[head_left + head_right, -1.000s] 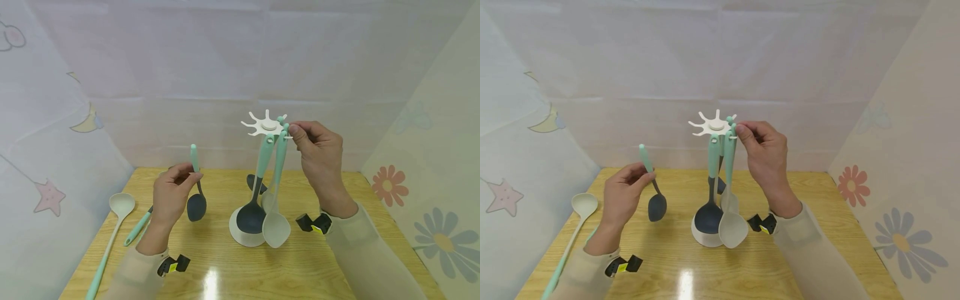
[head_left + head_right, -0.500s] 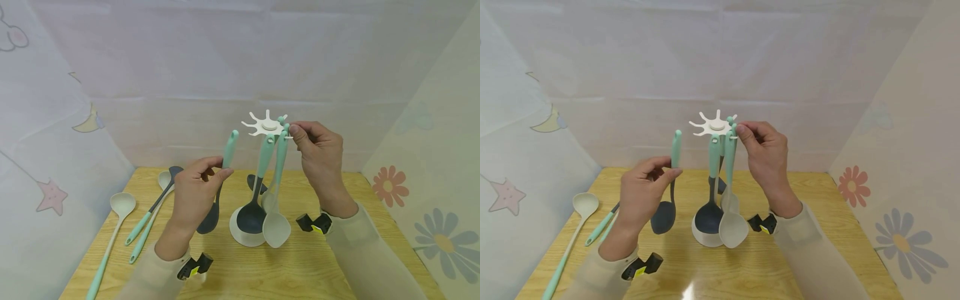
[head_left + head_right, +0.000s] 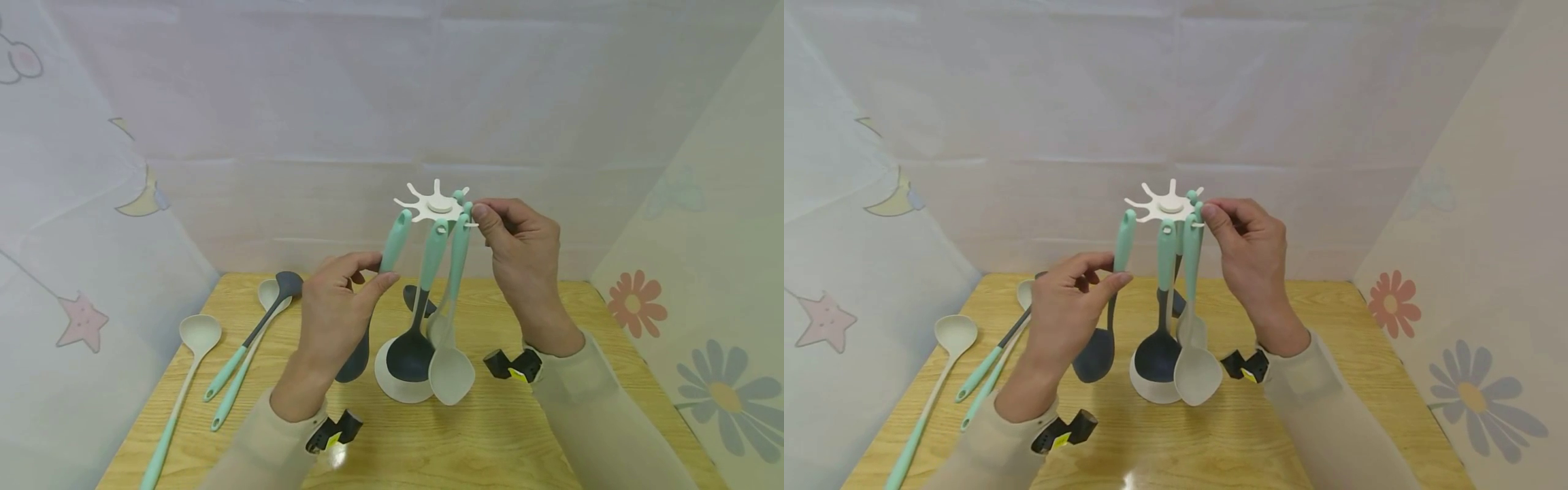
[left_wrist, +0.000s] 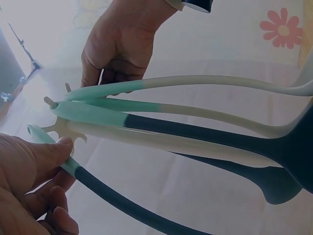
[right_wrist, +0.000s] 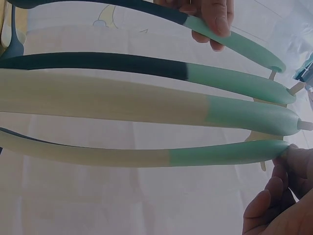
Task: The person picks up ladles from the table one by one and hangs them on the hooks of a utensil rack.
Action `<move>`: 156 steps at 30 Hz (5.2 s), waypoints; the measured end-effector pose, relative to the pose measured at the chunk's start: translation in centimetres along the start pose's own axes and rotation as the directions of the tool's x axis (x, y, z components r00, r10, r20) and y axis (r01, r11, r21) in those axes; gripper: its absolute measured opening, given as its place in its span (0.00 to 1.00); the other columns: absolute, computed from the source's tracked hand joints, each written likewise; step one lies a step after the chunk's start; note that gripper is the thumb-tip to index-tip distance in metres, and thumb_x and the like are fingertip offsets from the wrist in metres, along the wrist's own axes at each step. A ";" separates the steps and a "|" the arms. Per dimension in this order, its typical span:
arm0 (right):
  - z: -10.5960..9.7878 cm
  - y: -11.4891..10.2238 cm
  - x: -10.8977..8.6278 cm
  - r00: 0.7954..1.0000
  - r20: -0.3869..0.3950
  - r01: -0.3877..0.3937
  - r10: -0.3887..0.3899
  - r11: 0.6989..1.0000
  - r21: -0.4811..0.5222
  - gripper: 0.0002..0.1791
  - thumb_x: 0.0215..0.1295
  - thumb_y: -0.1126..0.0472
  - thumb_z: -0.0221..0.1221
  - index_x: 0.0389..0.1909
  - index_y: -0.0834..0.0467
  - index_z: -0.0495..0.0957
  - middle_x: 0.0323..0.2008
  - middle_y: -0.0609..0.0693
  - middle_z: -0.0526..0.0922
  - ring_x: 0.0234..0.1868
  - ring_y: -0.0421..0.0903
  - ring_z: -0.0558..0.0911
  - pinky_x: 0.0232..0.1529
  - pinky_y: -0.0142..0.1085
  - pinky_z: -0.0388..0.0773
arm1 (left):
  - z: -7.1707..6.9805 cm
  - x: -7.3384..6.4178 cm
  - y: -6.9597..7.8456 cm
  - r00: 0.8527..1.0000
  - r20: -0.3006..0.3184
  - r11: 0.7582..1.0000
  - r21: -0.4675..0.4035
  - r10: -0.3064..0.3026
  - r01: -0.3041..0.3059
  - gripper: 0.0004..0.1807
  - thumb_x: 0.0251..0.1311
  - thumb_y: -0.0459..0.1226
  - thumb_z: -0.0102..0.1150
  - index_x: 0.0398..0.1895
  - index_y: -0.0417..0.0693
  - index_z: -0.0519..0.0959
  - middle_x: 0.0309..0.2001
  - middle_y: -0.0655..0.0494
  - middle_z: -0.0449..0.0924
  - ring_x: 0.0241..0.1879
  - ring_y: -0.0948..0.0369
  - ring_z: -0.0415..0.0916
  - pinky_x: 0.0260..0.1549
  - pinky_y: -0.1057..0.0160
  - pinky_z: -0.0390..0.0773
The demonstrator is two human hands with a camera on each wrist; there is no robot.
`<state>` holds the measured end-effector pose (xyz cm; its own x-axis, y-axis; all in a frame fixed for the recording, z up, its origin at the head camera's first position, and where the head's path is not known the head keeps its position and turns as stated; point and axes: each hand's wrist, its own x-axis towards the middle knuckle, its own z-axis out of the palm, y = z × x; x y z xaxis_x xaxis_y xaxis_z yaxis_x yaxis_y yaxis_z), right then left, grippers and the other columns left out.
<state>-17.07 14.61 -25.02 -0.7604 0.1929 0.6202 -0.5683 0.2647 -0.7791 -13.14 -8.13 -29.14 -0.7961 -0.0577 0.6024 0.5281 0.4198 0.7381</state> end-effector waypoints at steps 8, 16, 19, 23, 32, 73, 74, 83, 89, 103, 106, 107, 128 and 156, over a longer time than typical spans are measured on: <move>0.0 0.2 0.0 1.000 0.000 0.005 -0.005 1.000 -0.004 0.12 0.73 0.63 0.66 0.43 0.71 0.88 0.26 0.33 0.82 0.26 0.38 0.73 0.30 0.29 0.71 | 0.6 0.2 -0.2 0.999 -0.008 0.997 0.066 0.049 -0.048 0.13 0.55 0.39 0.82 0.43 0.47 0.92 0.38 0.58 0.92 0.36 0.57 0.78 0.39 0.60 0.77; 0.1 0.3 0.0 1.000 -0.005 0.010 -0.010 1.000 -0.003 0.11 0.73 0.64 0.66 0.43 0.71 0.88 0.25 0.34 0.82 0.26 0.38 0.73 0.30 0.29 0.71 | 1.5 0.6 -0.5 0.998 0.025 0.997 0.047 0.065 -0.066 0.11 0.56 0.37 0.81 0.42 0.47 0.92 0.37 0.57 0.92 0.36 0.57 0.77 0.40 0.59 0.78; 0.1 0.3 0.1 1.000 -0.007 0.013 -0.013 1.000 -0.006 0.11 0.73 0.64 0.66 0.43 0.71 0.88 0.25 0.34 0.82 0.25 0.38 0.73 0.30 0.29 0.70 | 1.9 0.8 -0.6 0.997 0.041 0.997 0.040 0.060 -0.062 0.11 0.57 0.38 0.80 0.43 0.48 0.92 0.38 0.57 0.92 0.37 0.58 0.77 0.40 0.59 0.79; 0.1 0.3 0.0 1.000 -0.008 0.010 -0.010 1.000 -0.011 0.11 0.73 0.64 0.66 0.43 0.71 0.88 0.25 0.33 0.82 0.25 0.38 0.73 0.29 0.29 0.70 | 2.3 0.9 -0.7 0.997 0.050 0.998 0.030 0.055 -0.057 0.11 0.57 0.38 0.80 0.43 0.48 0.92 0.38 0.57 0.91 0.37 0.57 0.77 0.40 0.58 0.78; 0.1 0.2 0.0 1.000 -0.007 0.004 -0.004 1.000 -0.010 0.11 0.73 0.63 0.66 0.43 0.70 0.88 0.25 0.33 0.82 0.26 0.38 0.73 0.29 0.29 0.69 | 2.7 0.9 -1.1 0.998 0.060 0.999 0.007 0.037 -0.037 0.13 0.58 0.39 0.79 0.45 0.49 0.91 0.39 0.58 0.91 0.38 0.55 0.78 0.39 0.59 0.77; 0.1 0.1 -0.1 1.000 -0.026 0.007 -0.007 1.000 0.020 0.11 0.73 0.62 0.66 0.43 0.69 0.88 0.23 0.36 0.81 0.26 0.41 0.72 0.28 0.31 0.67 | -9.4 -2.5 -16.7 0.842 0.162 0.738 0.583 -0.515 0.339 0.17 0.79 0.42 0.55 0.59 0.42 0.84 0.52 0.41 0.87 0.32 0.50 0.82 0.23 0.58 0.74; 0.1 0.1 -0.1 1.000 -0.025 0.009 -0.009 1.000 0.018 0.11 0.73 0.62 0.66 0.43 0.69 0.88 0.23 0.36 0.80 0.26 0.41 0.72 0.28 0.31 0.67 | -10.0 -2.6 -17.3 0.829 0.167 0.719 0.606 -0.534 0.341 0.18 0.79 0.42 0.55 0.60 0.41 0.84 0.53 0.39 0.86 0.32 0.50 0.82 0.23 0.59 0.74; 0.1 0.2 -0.1 1.000 -0.014 0.016 -0.016 1.000 0.022 0.11 0.73 0.63 0.66 0.43 0.70 0.88 0.23 0.36 0.80 0.26 0.41 0.71 0.28 0.31 0.66 | -13.5 -4.1 -21.1 0.705 0.196 0.603 0.696 -0.682 0.390 0.22 0.78 0.41 0.54 0.64 0.34 0.80 0.58 0.32 0.82 0.48 0.37 0.83 0.40 0.44 0.82; 0.0 0.3 -0.1 1.000 -0.010 0.020 -0.019 1.000 0.021 0.11 0.73 0.63 0.66 0.43 0.69 0.88 0.24 0.36 0.80 0.27 0.41 0.72 0.28 0.31 0.67 | -14.1 -4.4 -22.3 0.635 0.233 0.554 0.747 -0.737 0.368 0.26 0.76 0.44 0.58 0.63 0.29 0.79 0.62 0.29 0.79 0.55 0.30 0.79 0.47 0.37 0.81; 0.0 0.3 0.0 1.000 -0.013 0.017 -0.016 1.000 0.017 0.11 0.73 0.62 0.67 0.43 0.68 0.88 0.23 0.36 0.80 0.26 0.41 0.72 0.28 0.31 0.67 | -14.8 -4.7 -23.9 0.570 0.223 0.487 0.794 -0.791 0.364 0.22 0.73 0.40 0.57 0.59 0.30 0.80 0.55 0.29 0.83 0.41 0.42 0.83 0.34 0.47 0.81; 0.0 0.3 0.0 1.000 -0.014 0.015 -0.014 1.000 0.015 0.11 0.73 0.62 0.67 0.43 0.68 0.88 0.24 0.36 0.81 0.26 0.41 0.72 0.28 0.31 0.68 | -15.0 -4.9 -24.2 0.549 0.238 0.485 0.795 -0.801 0.363 0.20 0.72 0.40 0.57 0.53 0.30 0.84 0.49 0.32 0.85 0.35 0.47 0.80 0.30 0.50 0.80; 0.0 0.3 -0.1 1.000 -0.015 0.015 -0.014 1.000 0.015 0.11 0.73 0.62 0.67 0.43 0.68 0.88 0.24 0.36 0.81 0.26 0.41 0.72 0.28 0.31 0.68 | -15.0 -4.9 -24.3 0.545 0.246 0.488 0.796 -0.802 0.359 0.19 0.72 0.40 0.58 0.52 0.31 0.84 0.48 0.32 0.86 0.34 0.47 0.80 0.30 0.49 0.80; 0.0 0.4 -0.1 0.999 -0.023 0.024 -0.024 0.999 0.028 0.10 0.72 0.63 0.67 0.42 0.69 0.88 0.24 0.36 0.81 0.25 0.40 0.72 0.28 0.30 0.68 | -13.1 -5.0 -22.1 0.562 0.436 0.693 0.598 -0.702 0.402 0.13 0.74 0.40 0.63 0.31 0.41 0.80 0.27 0.54 0.74 0.27 0.58 0.69 0.29 0.59 0.70; -0.1 0.3 -0.2 1.000 -0.015 0.025 -0.025 1.000 0.013 0.10 0.73 0.63 0.67 0.43 0.69 0.88 0.24 0.35 0.81 0.26 0.40 0.72 0.28 0.30 0.68 | -10.5 -3.1 -13.9 0.636 0.587 0.792 0.013 -0.500 0.611 0.19 0.84 0.43 0.50 0.57 0.36 0.82 0.38 0.54 0.77 0.34 0.57 0.73 0.38 0.60 0.79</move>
<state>-17.08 14.74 -25.33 -0.7412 0.2005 0.6406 -0.5910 0.2575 -0.7644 -14.94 -23.27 -38.06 -0.9442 0.2852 -0.1647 -0.0721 0.3090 0.9483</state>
